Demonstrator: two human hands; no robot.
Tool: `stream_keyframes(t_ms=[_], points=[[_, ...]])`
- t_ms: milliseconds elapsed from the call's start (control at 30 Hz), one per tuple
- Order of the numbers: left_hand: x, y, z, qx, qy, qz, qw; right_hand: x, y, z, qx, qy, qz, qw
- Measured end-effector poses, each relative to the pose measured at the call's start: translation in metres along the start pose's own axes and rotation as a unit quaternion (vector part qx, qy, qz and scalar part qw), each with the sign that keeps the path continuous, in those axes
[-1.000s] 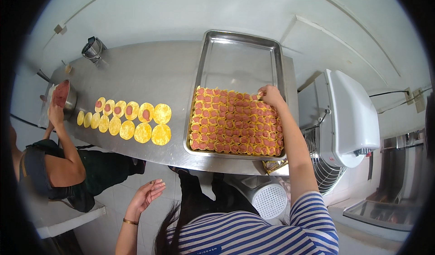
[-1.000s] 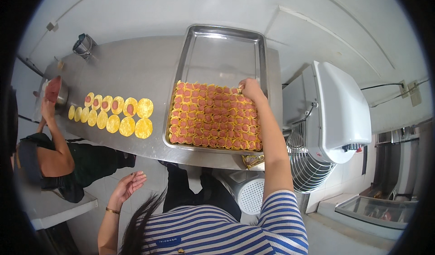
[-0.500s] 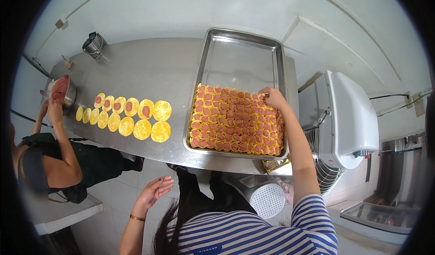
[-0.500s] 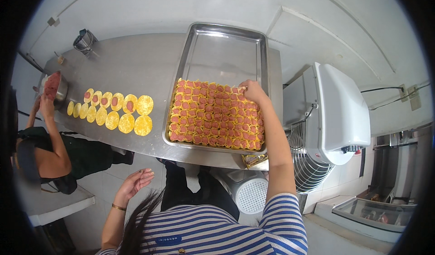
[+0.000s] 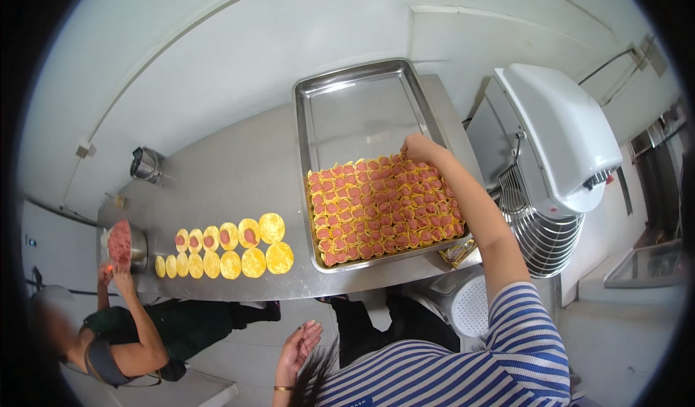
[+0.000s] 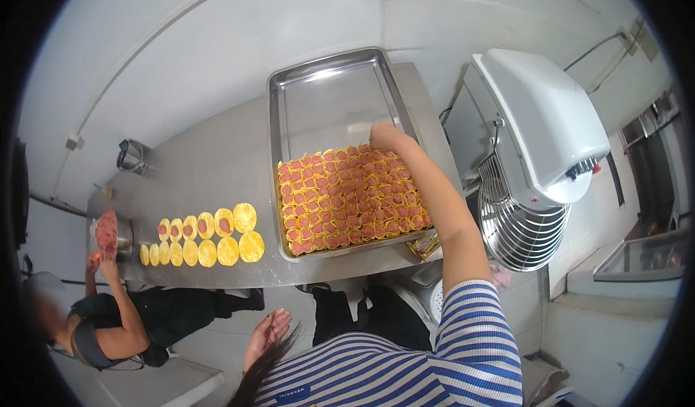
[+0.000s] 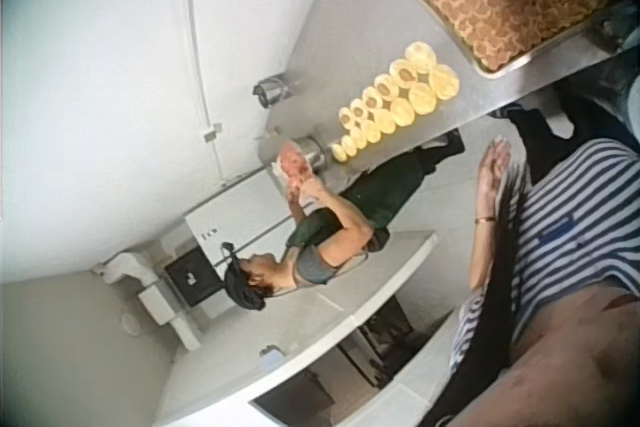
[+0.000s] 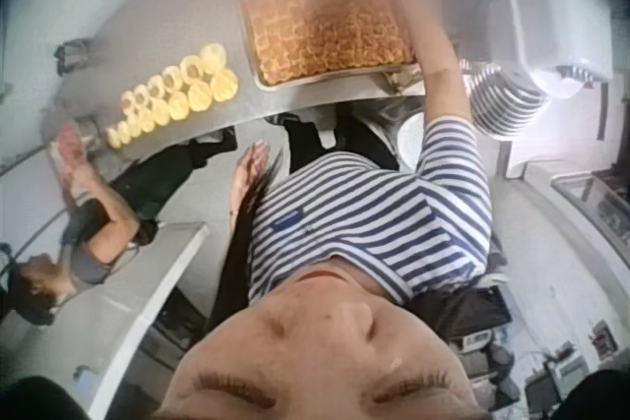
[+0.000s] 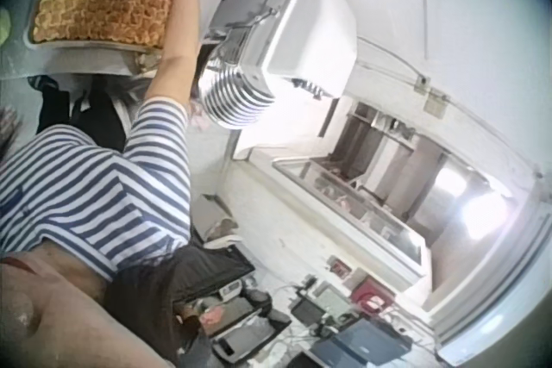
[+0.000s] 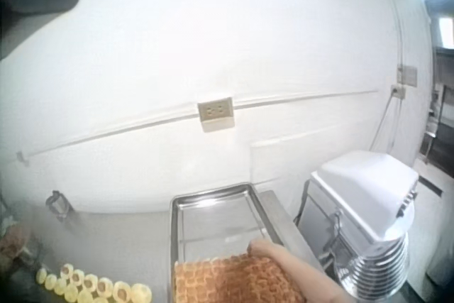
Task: The person folds yellow dough circles filled with pink meat into small pastries and places them onto a metal tray. Another person at the same counter prepares the dough circles by adding filling. The assembled pastries accumulate in neat rows on the tray.
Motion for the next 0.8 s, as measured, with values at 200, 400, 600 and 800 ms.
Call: stream_keyframes(t_ms=[200,400,600,800], points=[[0.009,0.0,0.0,-0.001,-0.016,0.001,1.0,0.003,0.001,-0.002,0.018,-0.041,-0.009,0.999],[0.052,-0.003,-0.018,0.03,-0.081,0.008,0.996,0.003,0.007,0.0,-0.03,-0.05,0.028,0.998],[0.189,-0.003,-0.105,0.17,-0.131,0.222,0.951,-0.005,0.016,-0.008,-0.033,-0.115,0.033,0.992],[0.34,-0.004,-0.236,0.487,-0.424,0.305,0.7,0.026,0.006,-0.003,-0.017,-0.228,0.06,0.972]])
Point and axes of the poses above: each hand's wrist, its own y-axis away from the middle knuckle, its own z-axis out of the palm, x = y × z, the point moved 9 cm from there along -y, towards the middle knuckle, and after that the axes turned 3 degrees about -x, right-handed, at the moved point
